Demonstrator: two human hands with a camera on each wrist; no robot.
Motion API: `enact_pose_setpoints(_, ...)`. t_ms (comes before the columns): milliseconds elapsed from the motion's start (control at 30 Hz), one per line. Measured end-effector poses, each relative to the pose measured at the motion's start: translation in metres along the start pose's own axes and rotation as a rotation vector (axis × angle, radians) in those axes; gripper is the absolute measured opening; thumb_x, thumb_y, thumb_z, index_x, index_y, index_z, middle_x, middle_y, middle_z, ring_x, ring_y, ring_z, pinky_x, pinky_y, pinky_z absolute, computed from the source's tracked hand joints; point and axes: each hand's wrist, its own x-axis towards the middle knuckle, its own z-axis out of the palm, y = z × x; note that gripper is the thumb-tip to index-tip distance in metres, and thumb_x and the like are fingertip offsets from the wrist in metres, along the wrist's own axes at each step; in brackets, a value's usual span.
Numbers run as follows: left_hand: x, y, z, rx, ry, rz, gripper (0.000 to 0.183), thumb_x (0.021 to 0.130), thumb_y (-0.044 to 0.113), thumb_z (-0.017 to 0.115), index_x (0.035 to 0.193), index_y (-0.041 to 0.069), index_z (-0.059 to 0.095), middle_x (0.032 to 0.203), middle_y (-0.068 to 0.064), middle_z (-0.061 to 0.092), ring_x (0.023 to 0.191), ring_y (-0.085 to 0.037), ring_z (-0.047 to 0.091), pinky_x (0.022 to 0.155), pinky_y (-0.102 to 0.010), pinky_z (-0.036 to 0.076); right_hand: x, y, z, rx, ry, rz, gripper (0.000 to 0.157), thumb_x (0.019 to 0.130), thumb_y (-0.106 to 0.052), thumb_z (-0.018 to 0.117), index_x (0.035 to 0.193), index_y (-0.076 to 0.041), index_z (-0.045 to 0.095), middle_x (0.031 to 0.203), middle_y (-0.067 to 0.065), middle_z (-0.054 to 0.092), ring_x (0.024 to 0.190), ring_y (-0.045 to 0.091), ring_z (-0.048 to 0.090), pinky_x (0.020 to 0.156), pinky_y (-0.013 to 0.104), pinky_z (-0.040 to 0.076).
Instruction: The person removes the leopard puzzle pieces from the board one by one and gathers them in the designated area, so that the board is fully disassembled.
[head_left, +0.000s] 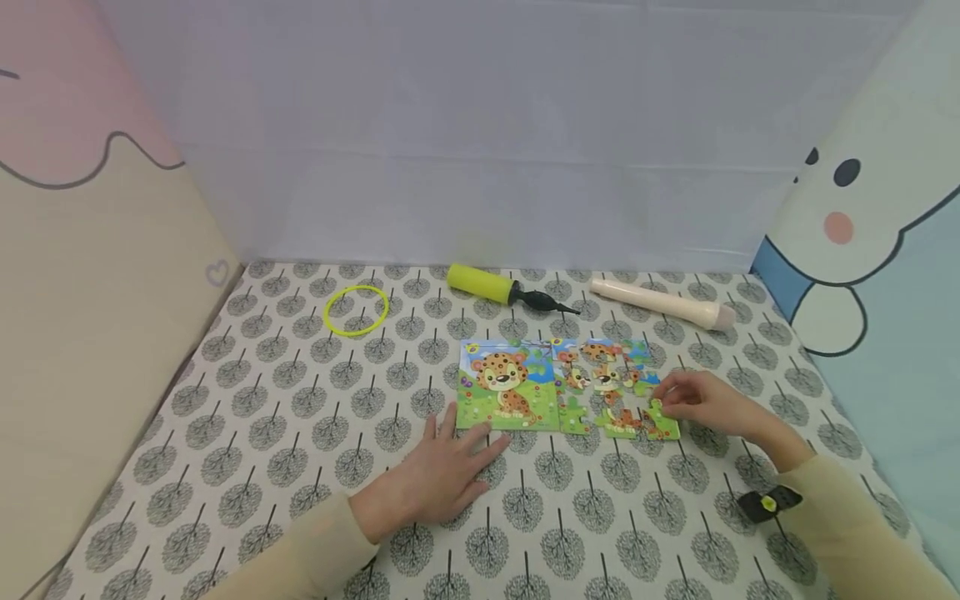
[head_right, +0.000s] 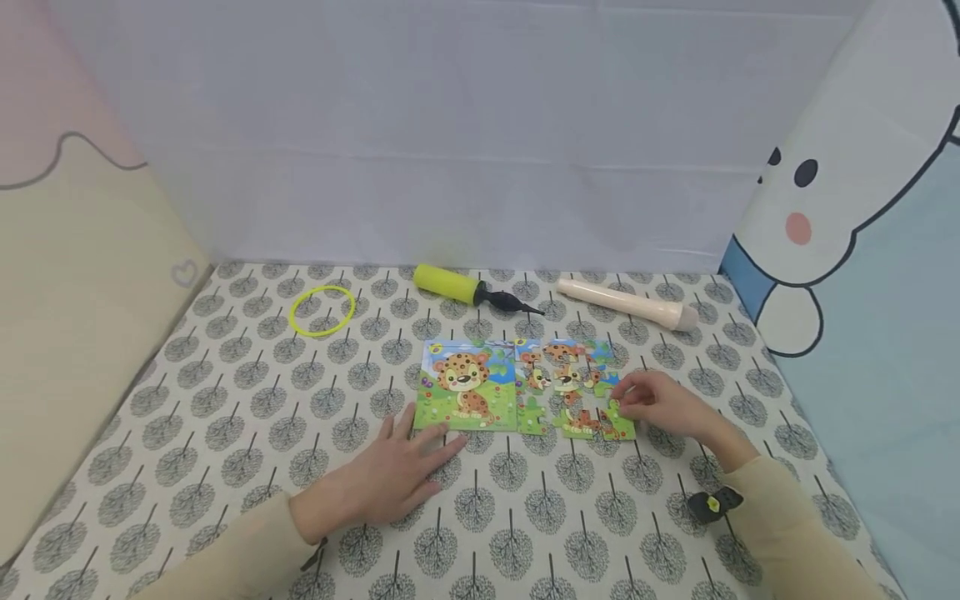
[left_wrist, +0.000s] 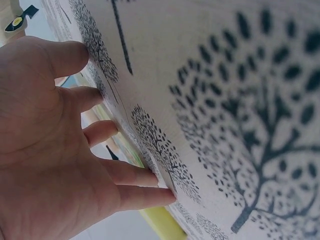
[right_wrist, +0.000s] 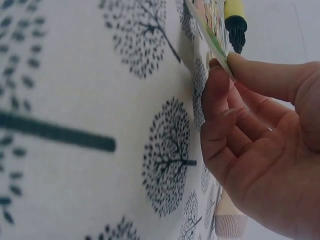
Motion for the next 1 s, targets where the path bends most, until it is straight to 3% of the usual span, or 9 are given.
enact_pose_setpoints(167,0.0,0.0,-0.001,0.011,-0.006,-0.007,0.059,0.1,0.048,0.037,0.154,0.026,0.021,0.153,-0.007,0.024,0.131,-0.059,0.016,0.099,-0.069,0.028,-0.001,0.005,0.0,0.006,-0.002,-0.004,0.02,0.092,-0.007,0.064,0.109,0.003,0.059,0.092,0.011,0.065,0.081,0.021,0.064,0.065,0.034,0.055)
enact_pose_setpoints(533,0.0,0.002,-0.005,0.005,-0.012,-0.01,0.06,0.1,0.047,0.038,0.153,0.026,0.022,0.153,-0.008,0.025,0.13,-0.059,0.016,0.099,-0.069,0.028,0.0,0.009,0.006,-0.042,0.089,0.026,0.015,0.088,-0.01,0.069,0.097,0.0,0.063,0.079,0.006,0.065,0.064,0.019,0.061,0.053,0.033,0.054)
enact_pose_setpoints(833,0.0,0.003,-0.007,0.018,-0.015,-0.005,0.059,0.1,0.047,0.037,0.153,0.025,0.022,0.154,-0.008,0.024,0.13,-0.059,0.016,0.099,-0.069,0.029,0.002,-0.006,0.008,-0.244,0.149,0.111,0.014,0.084,-0.013,0.073,0.09,-0.006,0.063,0.075,-0.002,0.062,0.058,0.016,0.058,0.047,0.03,0.051)
enact_pose_setpoints(1000,0.0,0.004,-0.008,0.04,-0.025,-0.008,0.059,0.1,0.047,0.037,0.153,0.025,0.022,0.154,-0.008,0.025,0.13,-0.059,0.018,0.098,-0.068,0.03,0.002,-0.013,0.008,-0.367,0.189,0.096,0.017,0.081,-0.018,0.077,0.085,-0.01,0.063,0.073,-0.005,0.061,0.061,0.011,0.057,0.051,0.029,0.048)
